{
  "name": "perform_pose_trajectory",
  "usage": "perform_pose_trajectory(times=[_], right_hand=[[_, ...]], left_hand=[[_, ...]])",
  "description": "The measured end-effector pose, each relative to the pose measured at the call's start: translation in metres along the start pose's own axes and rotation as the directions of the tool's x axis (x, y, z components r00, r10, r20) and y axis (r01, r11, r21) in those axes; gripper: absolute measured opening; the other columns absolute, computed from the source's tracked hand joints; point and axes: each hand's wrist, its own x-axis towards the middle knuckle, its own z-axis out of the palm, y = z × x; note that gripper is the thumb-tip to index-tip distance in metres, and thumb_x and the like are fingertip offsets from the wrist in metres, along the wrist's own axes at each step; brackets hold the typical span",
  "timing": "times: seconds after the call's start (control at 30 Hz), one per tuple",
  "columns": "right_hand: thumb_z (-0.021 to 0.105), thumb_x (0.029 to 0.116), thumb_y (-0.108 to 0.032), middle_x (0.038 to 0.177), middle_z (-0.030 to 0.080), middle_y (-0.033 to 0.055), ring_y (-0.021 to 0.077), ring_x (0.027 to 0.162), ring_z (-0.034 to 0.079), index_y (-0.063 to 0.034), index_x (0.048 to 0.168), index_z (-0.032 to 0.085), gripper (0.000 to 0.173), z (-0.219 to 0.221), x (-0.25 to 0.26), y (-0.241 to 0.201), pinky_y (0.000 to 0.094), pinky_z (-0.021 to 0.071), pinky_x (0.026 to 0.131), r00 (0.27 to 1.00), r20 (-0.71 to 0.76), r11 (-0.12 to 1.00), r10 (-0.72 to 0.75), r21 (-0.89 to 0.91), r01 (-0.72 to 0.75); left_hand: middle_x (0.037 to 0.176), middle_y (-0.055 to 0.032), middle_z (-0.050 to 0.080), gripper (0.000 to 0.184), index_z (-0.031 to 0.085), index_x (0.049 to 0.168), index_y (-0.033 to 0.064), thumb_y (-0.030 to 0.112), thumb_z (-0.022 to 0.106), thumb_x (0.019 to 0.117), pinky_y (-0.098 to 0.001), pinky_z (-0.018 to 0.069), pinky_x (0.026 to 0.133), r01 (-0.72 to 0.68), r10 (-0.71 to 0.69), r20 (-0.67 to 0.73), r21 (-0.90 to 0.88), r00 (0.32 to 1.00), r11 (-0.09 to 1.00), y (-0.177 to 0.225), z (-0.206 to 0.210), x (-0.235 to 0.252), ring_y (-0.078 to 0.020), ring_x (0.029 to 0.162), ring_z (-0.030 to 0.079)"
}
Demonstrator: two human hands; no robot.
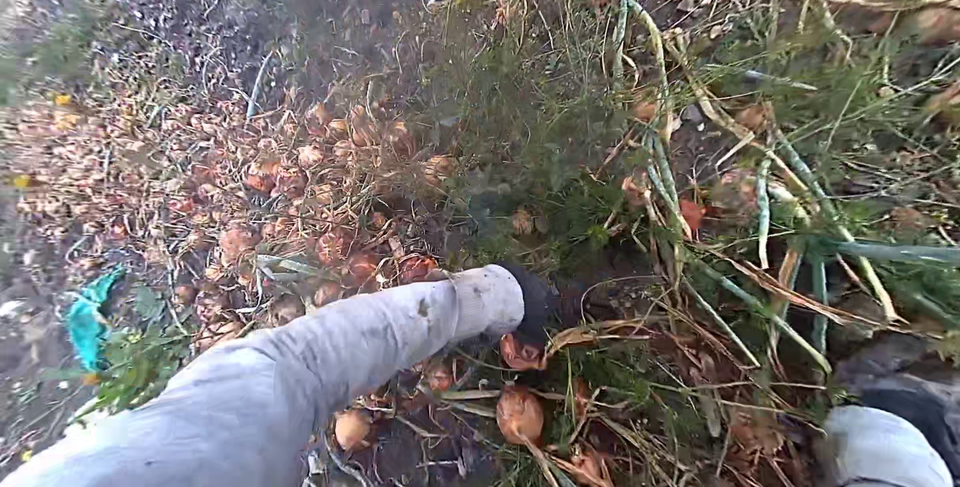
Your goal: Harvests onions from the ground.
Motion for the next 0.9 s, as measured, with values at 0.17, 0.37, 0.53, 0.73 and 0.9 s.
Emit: perform_pose_trajectory(times=[0.17,0.37,0.53,0.73,0.9], right_hand=[[0.052,0.1047,-0.014,0.146,0.055,0.0214,0.0276,0.138,0.05,0.0062,0.141,0.054,0.041,0.016,-0.001,0.017,0.0404,0.0372,0.118,0.952,0.289,0.982,-0.102,0.185,0.049],[0.042,0.1081,-0.032,0.154,0.048,0.0199,0.0303,0.145,0.045,0.0003,0.153,0.042,0.055,0.016,-0.013,0.0,0.0461,0.0354,0.12,0.98,0.196,0.993,0.021,-0.119,0.002],[0.04,0.1091,-0.034,0.158,0.043,0.0237,0.0343,0.148,0.041,0.003,0.155,0.038,0.059,0.017,-0.022,-0.006,0.0516,0.0307,0.122,0.974,0.226,0.985,0.028,-0.174,0.012],[0.04,0.1089,-0.033,0.159,0.041,0.0222,0.0317,0.15,0.039,0.0031,0.155,0.036,0.059,0.013,-0.023,-0.02,0.0481,0.0304,0.123,0.973,0.18,0.98,0.144,-0.166,-0.114],[0.054,0.1006,-0.044,0.145,0.052,0.0292,0.0355,0.137,0.053,0.0094,0.15,0.039,0.074,0.038,-0.017,0.022,0.0472,0.0387,0.117,0.978,0.166,0.966,-0.127,-0.204,0.16]], left_hand=[[0.142,-0.0201,0.058,0.049,0.062,0.138,0.0114,0.031,0.07,0.0942,-0.0619,0.0485,0.101,0.188,-0.211,-0.402,-0.096,0.891,0.977,-0.051,-0.035,0.057,-0.0419,0.131,0.055],[0.132,-0.0227,0.065,0.042,0.062,0.134,0.0076,0.033,0.061,0.1011,-0.0666,0.0498,0.095,0.467,-0.512,-0.156,-0.25,0.845,0.848,-0.054,-0.052,0.072,-0.0436,0.122,0.062],[0.147,-0.0237,0.054,0.044,0.058,0.142,0.002,0.027,0.055,0.1064,-0.0603,0.0387,0.115,0.389,-0.421,-0.045,-0.306,0.906,0.869,-0.075,-0.056,0.073,-0.0405,0.14,0.049],[0.149,-0.0266,0.052,0.042,0.054,0.142,-0.0053,0.019,0.05,0.1086,-0.0527,0.0334,0.12,0.387,-0.444,-0.039,-0.427,0.895,0.817,-0.069,-0.071,0.06,-0.0398,0.143,0.046],[0.141,-0.0248,0.058,0.052,0.061,0.136,0.0024,0.043,0.056,0.1047,-0.0622,0.0416,0.11,0.457,-0.494,-0.036,-0.326,0.869,0.827,-0.068,-0.069,0.065,-0.0417,0.135,0.053]])
